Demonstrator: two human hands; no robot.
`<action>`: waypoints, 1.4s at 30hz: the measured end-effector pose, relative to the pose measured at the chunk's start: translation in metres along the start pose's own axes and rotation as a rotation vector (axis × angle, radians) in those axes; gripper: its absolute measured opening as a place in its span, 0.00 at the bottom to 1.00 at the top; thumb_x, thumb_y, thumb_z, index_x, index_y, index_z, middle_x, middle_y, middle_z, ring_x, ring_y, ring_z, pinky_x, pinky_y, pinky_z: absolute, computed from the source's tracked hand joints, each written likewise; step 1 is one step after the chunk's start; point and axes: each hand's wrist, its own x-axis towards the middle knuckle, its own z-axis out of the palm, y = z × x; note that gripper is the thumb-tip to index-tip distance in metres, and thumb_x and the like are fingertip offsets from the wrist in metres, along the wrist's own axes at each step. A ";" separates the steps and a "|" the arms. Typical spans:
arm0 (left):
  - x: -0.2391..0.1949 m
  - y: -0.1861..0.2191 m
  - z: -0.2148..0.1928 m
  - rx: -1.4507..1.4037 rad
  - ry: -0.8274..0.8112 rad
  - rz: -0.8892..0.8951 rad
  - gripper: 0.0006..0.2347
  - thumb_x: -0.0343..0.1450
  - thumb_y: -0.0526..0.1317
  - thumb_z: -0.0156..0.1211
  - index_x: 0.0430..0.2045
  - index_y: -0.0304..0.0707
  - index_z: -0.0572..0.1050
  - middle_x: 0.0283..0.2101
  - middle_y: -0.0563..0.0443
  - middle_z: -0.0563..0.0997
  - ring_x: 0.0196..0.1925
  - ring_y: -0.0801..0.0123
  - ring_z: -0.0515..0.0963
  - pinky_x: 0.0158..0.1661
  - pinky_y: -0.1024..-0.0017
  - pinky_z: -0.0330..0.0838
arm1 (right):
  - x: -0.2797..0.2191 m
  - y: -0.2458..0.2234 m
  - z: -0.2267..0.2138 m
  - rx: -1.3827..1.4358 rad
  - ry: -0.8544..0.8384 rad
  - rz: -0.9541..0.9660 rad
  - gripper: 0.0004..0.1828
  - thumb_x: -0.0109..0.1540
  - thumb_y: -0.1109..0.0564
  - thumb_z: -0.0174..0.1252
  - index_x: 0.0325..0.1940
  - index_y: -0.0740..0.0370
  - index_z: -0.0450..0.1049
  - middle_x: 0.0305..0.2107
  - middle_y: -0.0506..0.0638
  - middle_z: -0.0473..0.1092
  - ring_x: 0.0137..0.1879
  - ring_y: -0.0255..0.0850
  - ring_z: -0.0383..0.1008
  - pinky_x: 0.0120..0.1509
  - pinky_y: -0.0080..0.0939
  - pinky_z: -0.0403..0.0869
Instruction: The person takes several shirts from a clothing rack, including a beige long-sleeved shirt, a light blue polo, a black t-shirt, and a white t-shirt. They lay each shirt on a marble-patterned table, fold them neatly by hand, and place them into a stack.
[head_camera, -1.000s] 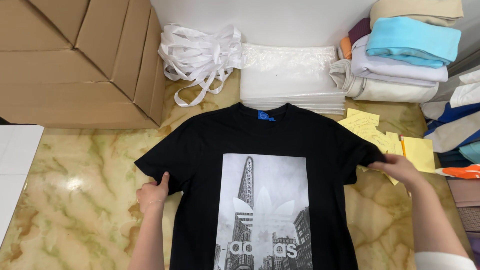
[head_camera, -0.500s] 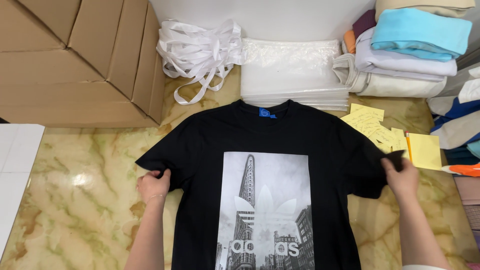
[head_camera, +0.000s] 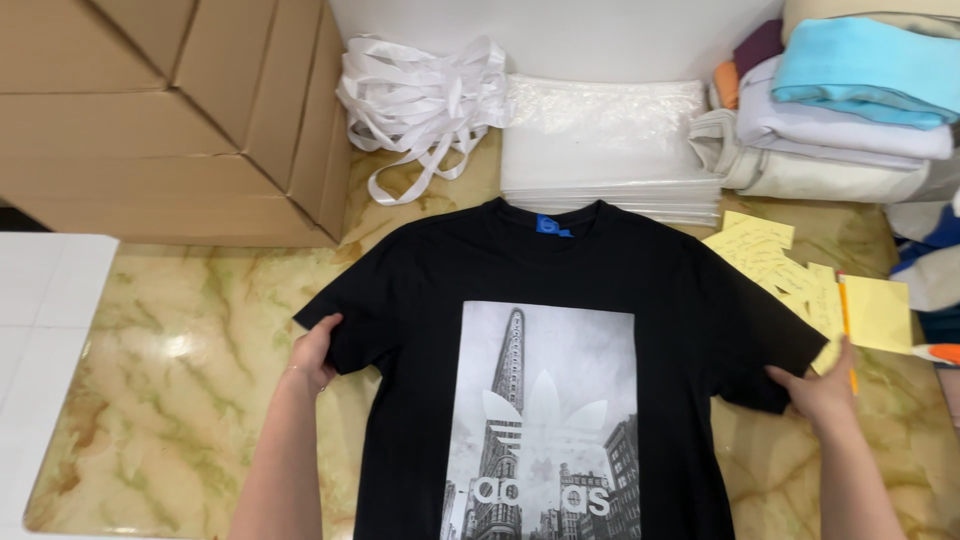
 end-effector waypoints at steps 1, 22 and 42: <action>0.002 0.001 -0.004 -0.006 0.009 0.003 0.15 0.68 0.47 0.68 0.45 0.43 0.78 0.40 0.50 0.84 0.39 0.61 0.84 0.36 0.59 0.80 | -0.015 -0.010 -0.005 0.001 -0.009 -0.007 0.65 0.56 0.56 0.75 0.87 0.42 0.40 0.56 0.68 0.72 0.56 0.61 0.74 0.60 0.59 0.70; -0.136 -0.067 0.117 1.093 -0.640 0.874 0.26 0.71 0.55 0.59 0.63 0.55 0.65 0.44 0.60 0.78 0.38 0.73 0.82 0.39 0.65 0.76 | 0.039 0.043 0.043 -0.055 0.145 0.218 0.46 0.55 0.24 0.76 0.55 0.65 0.78 0.53 0.61 0.74 0.62 0.60 0.71 0.63 0.61 0.70; -0.139 -0.068 0.118 0.860 -0.434 0.985 0.08 0.79 0.43 0.53 0.46 0.49 0.79 0.40 0.52 0.82 0.46 0.64 0.83 0.44 0.67 0.83 | -0.109 -0.098 0.088 0.232 -0.265 -0.631 0.16 0.63 0.50 0.69 0.50 0.60 0.79 0.35 0.60 0.79 0.39 0.54 0.83 0.41 0.48 0.79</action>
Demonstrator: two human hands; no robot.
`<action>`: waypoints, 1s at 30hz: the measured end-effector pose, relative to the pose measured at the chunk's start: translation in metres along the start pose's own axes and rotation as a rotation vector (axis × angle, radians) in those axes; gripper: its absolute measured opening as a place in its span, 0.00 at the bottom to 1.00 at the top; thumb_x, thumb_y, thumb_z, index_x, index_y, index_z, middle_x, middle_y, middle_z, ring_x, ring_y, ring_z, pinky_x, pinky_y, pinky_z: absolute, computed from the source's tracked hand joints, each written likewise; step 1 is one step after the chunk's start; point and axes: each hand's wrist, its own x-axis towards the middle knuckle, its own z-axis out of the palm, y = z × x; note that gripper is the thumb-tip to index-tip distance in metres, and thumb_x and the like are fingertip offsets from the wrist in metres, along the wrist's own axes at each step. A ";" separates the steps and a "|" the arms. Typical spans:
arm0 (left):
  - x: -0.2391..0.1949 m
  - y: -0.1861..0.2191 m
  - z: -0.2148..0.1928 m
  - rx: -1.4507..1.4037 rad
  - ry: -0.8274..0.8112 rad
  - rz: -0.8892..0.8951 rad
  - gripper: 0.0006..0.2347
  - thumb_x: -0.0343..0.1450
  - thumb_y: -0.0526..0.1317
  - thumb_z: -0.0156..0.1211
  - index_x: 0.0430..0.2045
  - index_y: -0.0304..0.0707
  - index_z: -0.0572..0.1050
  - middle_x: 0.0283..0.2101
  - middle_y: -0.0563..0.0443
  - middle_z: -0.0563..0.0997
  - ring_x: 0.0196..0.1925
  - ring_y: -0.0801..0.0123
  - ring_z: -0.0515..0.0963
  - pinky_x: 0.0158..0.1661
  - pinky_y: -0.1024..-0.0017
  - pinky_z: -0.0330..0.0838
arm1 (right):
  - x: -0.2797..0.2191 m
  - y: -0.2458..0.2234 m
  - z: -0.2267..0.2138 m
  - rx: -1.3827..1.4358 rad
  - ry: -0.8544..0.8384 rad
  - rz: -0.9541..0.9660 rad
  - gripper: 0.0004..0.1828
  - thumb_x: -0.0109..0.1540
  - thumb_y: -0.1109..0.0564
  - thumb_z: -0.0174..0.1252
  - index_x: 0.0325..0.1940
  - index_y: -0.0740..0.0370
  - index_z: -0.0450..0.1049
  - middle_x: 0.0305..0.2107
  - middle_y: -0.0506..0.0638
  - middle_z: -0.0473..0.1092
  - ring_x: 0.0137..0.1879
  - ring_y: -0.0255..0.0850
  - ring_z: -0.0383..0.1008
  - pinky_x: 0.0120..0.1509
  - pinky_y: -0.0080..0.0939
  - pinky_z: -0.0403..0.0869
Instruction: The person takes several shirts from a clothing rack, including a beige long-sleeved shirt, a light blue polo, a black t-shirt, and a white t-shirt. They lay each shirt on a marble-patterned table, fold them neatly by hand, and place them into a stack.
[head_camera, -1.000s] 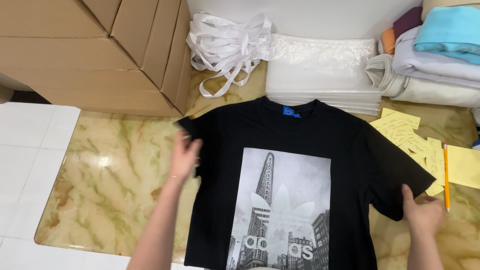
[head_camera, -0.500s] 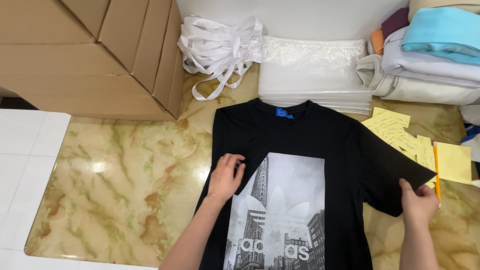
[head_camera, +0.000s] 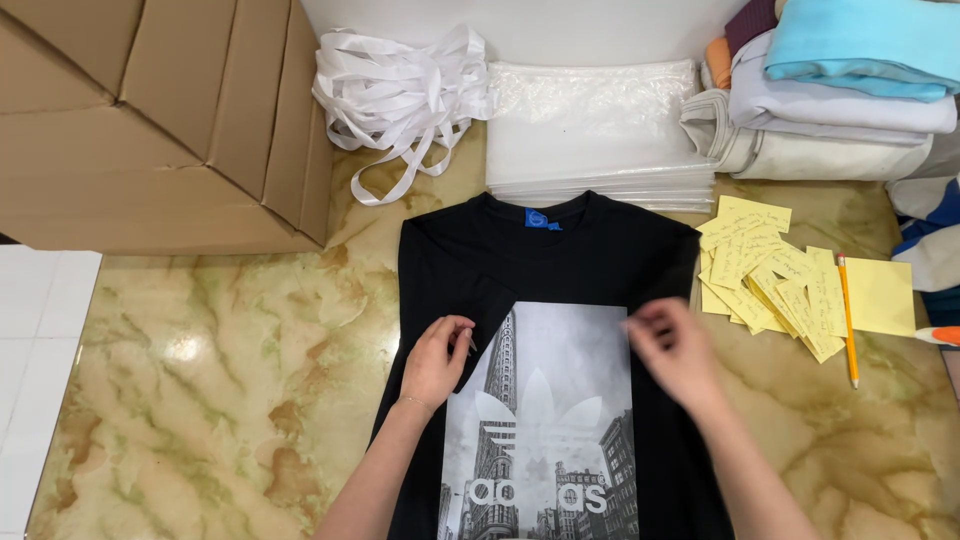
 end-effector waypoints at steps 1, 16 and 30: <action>0.004 -0.005 0.001 0.001 -0.003 -0.001 0.08 0.79 0.43 0.53 0.46 0.49 0.79 0.40 0.52 0.82 0.46 0.64 0.83 0.44 0.67 0.83 | -0.008 -0.012 0.003 0.000 0.000 0.004 0.16 0.63 0.50 0.69 0.50 0.60 0.79 0.35 0.60 0.79 0.39 0.54 0.83 0.41 0.48 0.79; 0.177 -0.129 -0.036 0.067 0.420 -0.279 0.24 0.68 0.61 0.63 0.50 0.48 0.81 0.53 0.44 0.76 0.51 0.61 0.82 0.64 0.68 0.68 | 0.144 0.049 -0.056 -0.125 0.112 0.292 0.26 0.68 0.47 0.64 0.67 0.63 0.75 0.49 0.53 0.77 0.49 0.49 0.78 0.54 0.52 0.76; 0.179 -0.089 -0.094 -0.444 0.258 -0.266 0.12 0.67 0.40 0.75 0.43 0.46 0.82 0.37 0.59 0.81 0.37 0.78 0.75 0.44 0.81 0.71 | 0.151 0.008 -0.084 0.091 -0.057 0.155 0.09 0.58 0.65 0.72 0.40 0.59 0.81 0.45 0.43 0.74 0.45 0.35 0.70 0.47 0.35 0.63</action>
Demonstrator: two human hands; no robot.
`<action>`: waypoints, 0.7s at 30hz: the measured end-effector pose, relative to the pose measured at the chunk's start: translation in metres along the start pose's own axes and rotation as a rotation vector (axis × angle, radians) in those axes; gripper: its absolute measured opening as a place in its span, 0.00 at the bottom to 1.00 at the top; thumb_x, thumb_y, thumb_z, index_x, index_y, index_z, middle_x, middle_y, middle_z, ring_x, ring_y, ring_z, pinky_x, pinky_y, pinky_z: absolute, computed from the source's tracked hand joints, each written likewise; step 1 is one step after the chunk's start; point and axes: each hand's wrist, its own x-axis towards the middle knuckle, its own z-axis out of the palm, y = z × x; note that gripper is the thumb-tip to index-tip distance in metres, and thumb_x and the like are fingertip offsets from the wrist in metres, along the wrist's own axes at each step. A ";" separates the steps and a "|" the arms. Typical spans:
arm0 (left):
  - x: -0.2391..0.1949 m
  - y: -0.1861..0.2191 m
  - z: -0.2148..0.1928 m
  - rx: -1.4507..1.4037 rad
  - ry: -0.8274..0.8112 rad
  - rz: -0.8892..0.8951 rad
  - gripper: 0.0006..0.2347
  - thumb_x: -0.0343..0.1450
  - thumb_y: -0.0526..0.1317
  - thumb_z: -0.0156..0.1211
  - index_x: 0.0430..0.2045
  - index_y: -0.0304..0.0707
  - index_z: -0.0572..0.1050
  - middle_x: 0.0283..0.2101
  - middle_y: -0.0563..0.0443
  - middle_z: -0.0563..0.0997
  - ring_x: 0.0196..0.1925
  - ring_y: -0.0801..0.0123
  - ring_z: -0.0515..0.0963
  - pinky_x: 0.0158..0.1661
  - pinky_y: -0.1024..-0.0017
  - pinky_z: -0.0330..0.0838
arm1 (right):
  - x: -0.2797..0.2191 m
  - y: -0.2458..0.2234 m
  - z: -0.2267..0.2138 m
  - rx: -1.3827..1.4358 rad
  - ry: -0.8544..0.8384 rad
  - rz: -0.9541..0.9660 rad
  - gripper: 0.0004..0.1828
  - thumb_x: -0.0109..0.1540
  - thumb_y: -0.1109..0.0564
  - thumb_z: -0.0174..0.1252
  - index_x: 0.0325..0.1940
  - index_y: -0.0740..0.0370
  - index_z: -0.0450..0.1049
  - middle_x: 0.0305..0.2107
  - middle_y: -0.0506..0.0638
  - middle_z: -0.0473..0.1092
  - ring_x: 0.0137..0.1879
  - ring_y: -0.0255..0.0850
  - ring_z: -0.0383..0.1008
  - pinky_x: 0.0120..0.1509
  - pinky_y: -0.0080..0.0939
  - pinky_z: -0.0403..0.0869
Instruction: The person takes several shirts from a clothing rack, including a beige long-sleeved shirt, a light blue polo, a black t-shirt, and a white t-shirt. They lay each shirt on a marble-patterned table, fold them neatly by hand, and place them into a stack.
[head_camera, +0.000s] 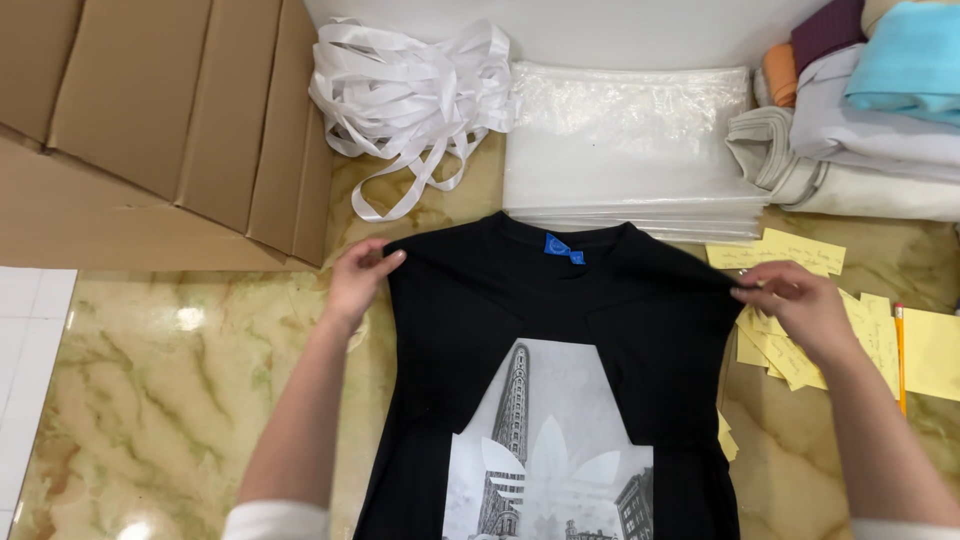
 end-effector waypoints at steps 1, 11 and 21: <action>-0.006 -0.004 -0.013 0.000 -0.003 0.001 0.12 0.67 0.40 0.75 0.43 0.46 0.82 0.37 0.59 0.81 0.37 0.78 0.75 0.44 0.81 0.71 | -0.008 0.014 -0.010 0.001 0.003 0.001 0.09 0.58 0.65 0.72 0.40 0.59 0.81 0.45 0.43 0.74 0.45 0.35 0.70 0.47 0.35 0.63; -0.065 -0.008 -0.059 0.640 -0.336 0.114 0.18 0.67 0.35 0.61 0.50 0.61 0.83 0.55 0.52 0.69 0.66 0.64 0.70 0.72 0.65 0.57 | -0.061 0.052 -0.019 -0.390 -0.205 -0.035 0.23 0.57 0.60 0.66 0.54 0.42 0.88 0.52 0.43 0.73 0.40 0.40 0.70 0.48 0.39 0.70; -0.040 0.003 -0.006 0.932 -0.422 0.343 0.09 0.61 0.43 0.79 0.28 0.56 0.81 0.53 0.56 0.64 0.62 0.63 0.65 0.56 0.59 0.71 | -0.007 0.059 0.019 -0.677 -0.233 -0.360 0.12 0.52 0.52 0.76 0.39 0.48 0.86 0.41 0.48 0.70 0.54 0.46 0.71 0.61 0.41 0.68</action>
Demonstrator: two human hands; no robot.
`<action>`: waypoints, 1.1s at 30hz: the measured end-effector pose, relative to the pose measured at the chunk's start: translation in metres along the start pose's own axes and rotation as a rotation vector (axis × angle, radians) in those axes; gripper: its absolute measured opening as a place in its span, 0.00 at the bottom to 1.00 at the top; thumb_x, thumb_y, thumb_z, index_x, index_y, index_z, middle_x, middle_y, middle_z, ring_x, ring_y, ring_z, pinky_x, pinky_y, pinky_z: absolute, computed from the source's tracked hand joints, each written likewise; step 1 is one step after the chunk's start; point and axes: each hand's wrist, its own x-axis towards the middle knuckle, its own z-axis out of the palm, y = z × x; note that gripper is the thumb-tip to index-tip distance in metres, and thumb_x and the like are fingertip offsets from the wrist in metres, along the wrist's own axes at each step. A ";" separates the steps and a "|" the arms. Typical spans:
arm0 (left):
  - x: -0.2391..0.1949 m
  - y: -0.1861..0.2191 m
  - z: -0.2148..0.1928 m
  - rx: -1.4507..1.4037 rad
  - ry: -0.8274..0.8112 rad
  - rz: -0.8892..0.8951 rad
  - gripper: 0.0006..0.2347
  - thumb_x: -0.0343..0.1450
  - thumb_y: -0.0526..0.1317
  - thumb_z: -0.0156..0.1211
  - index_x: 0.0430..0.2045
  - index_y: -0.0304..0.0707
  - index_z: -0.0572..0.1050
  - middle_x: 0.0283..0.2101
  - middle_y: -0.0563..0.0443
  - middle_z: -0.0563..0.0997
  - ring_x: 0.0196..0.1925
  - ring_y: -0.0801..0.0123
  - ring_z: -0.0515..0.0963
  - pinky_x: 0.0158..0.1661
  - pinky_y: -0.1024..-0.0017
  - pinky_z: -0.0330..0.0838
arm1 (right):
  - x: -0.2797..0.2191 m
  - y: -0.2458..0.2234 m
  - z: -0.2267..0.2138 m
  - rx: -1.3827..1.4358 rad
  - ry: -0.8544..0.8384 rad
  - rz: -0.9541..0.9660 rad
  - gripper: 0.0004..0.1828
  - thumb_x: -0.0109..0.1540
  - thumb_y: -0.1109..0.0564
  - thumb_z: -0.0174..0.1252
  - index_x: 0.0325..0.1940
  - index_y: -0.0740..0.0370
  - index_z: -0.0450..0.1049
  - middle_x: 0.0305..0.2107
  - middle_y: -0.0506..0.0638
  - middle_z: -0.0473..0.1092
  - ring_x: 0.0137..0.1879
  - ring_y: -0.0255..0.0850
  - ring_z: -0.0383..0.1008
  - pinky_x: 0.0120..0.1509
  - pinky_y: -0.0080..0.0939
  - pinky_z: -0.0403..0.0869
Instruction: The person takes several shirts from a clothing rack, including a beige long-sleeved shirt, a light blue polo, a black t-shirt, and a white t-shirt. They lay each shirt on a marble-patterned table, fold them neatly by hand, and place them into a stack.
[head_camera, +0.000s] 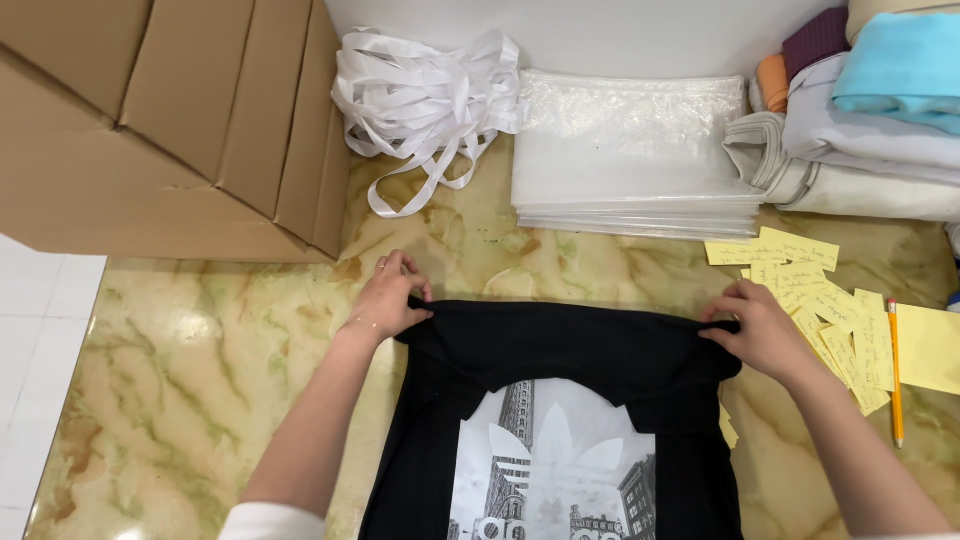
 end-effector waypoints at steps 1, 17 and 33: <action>-0.015 0.000 -0.003 -0.001 0.002 -0.002 0.09 0.61 0.43 0.79 0.28 0.56 0.81 0.53 0.56 0.64 0.62 0.63 0.65 0.56 0.59 0.71 | -0.015 0.000 -0.001 -0.001 0.000 -0.003 0.12 0.52 0.52 0.76 0.39 0.48 0.86 0.41 0.48 0.70 0.54 0.46 0.71 0.61 0.41 0.68; -0.058 0.028 0.018 0.109 -0.032 0.025 0.23 0.61 0.58 0.77 0.48 0.59 0.80 0.57 0.52 0.65 0.66 0.55 0.63 0.65 0.55 0.63 | -0.069 -0.047 -0.003 -0.033 -0.111 0.218 0.26 0.58 0.38 0.67 0.60 0.38 0.80 0.42 0.45 0.69 0.36 0.40 0.75 0.48 0.39 0.72; -0.136 0.008 0.085 0.577 0.459 0.385 0.08 0.66 0.42 0.68 0.31 0.55 0.73 0.40 0.57 0.69 0.48 0.64 0.74 0.45 0.70 0.74 | -0.110 -0.022 0.035 -0.181 0.079 0.007 0.22 0.58 0.51 0.68 0.57 0.43 0.75 0.50 0.48 0.71 0.61 0.49 0.77 0.64 0.47 0.78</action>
